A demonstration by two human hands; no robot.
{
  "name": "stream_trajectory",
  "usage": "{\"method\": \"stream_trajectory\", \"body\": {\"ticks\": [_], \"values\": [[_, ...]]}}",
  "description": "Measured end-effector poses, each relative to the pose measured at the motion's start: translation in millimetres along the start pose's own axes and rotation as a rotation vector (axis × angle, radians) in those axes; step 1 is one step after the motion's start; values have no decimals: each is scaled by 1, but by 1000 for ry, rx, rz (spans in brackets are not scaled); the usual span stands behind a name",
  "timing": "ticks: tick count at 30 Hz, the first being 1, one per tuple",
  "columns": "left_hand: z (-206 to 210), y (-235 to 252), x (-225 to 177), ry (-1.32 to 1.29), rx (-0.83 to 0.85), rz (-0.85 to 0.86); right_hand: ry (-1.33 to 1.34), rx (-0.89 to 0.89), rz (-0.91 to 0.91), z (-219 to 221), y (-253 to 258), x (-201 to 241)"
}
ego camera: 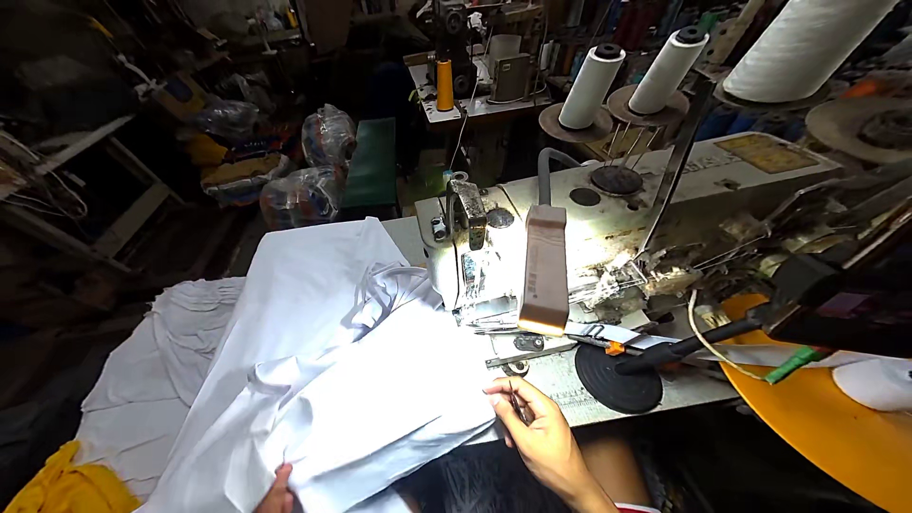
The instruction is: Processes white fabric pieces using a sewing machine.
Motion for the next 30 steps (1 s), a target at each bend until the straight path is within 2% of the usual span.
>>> {"method": "stream_trajectory", "body": {"ticks": [2,4,6,9,12,16,20,23,26,30], "values": [[4,20,2,41,-65,45,-22,1,4,3,8,4],[24,33,-5,84,-56,52,-20,-9,-8,5,15,7],[59,35,-37,13,-55,149,-10,-8,-11,8,22,12],[148,22,-83,-122,119,320,6,11,36,13,31,17],[210,10,-80,23,316,441,6,-3,41,14,35,18],[218,17,-71,102,350,505,-177,-60,-56,12,34,25],[222,31,-64,205,389,570,-725,-242,-175,13,33,42],[227,45,-53,195,413,575,-955,-295,-179,17,30,53],[232,57,-38,142,388,504,-977,-292,-165,15,24,50],[232,59,-24,23,321,375,-804,-326,-163,0,7,43]]}}
Point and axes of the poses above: each hand's wrist, its own y-axis towards the middle knuckle, its own z-axis out of the palm, x = y × z, the point moved 10 cm from there along y, towards the middle knuckle, and after that the axes turned 15 degrees about z, right-handed, at the moved point
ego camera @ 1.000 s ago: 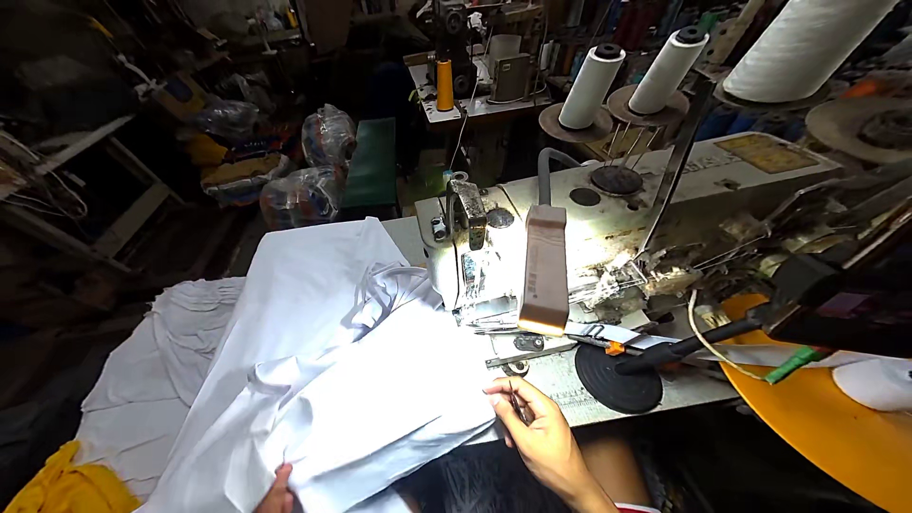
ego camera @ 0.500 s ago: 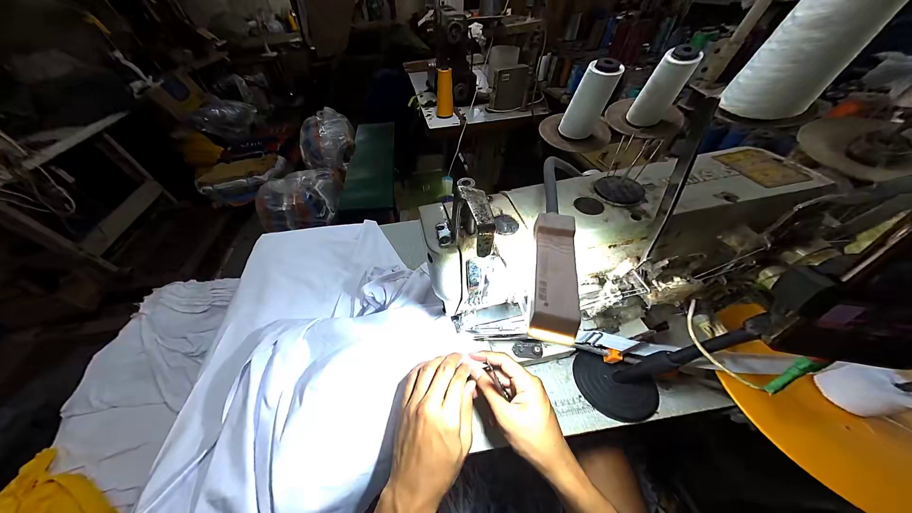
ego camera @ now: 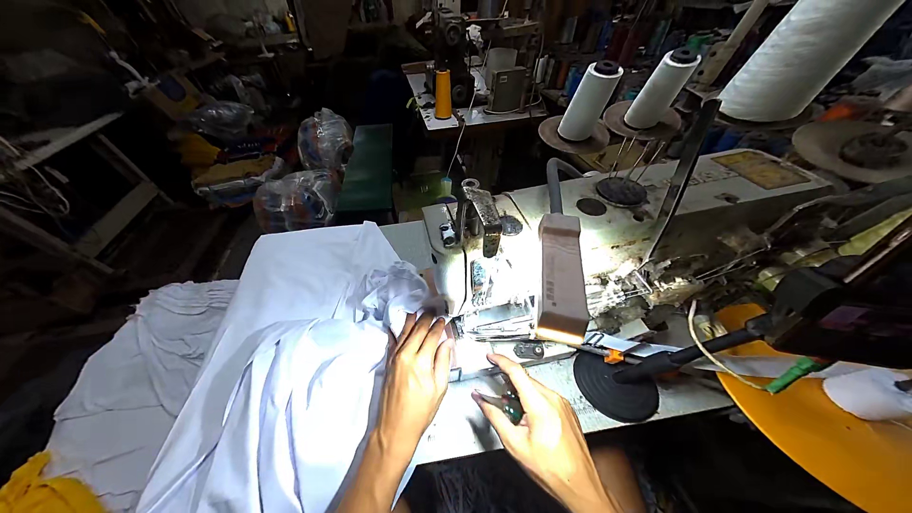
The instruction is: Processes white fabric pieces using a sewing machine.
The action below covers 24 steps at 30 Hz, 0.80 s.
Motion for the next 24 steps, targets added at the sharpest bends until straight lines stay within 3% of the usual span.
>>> {"method": "stream_trajectory", "body": {"ticks": [5,10,14,19,24], "values": [[-15,-31,-4,51,-50,-183,91,102,10,-5,-11,-6],[-52,-58,-4,78,-146,-218,-135,-124,-121,-15,-4,28],[-89,-64,-34,22,-209,-223,-292,-204,-169,-3,8,61],[-80,-75,-74,-69,-131,-218,-199,-213,-300,11,6,77],[-53,-120,-93,-358,87,-248,-28,-133,-205,-13,-33,20]]}}
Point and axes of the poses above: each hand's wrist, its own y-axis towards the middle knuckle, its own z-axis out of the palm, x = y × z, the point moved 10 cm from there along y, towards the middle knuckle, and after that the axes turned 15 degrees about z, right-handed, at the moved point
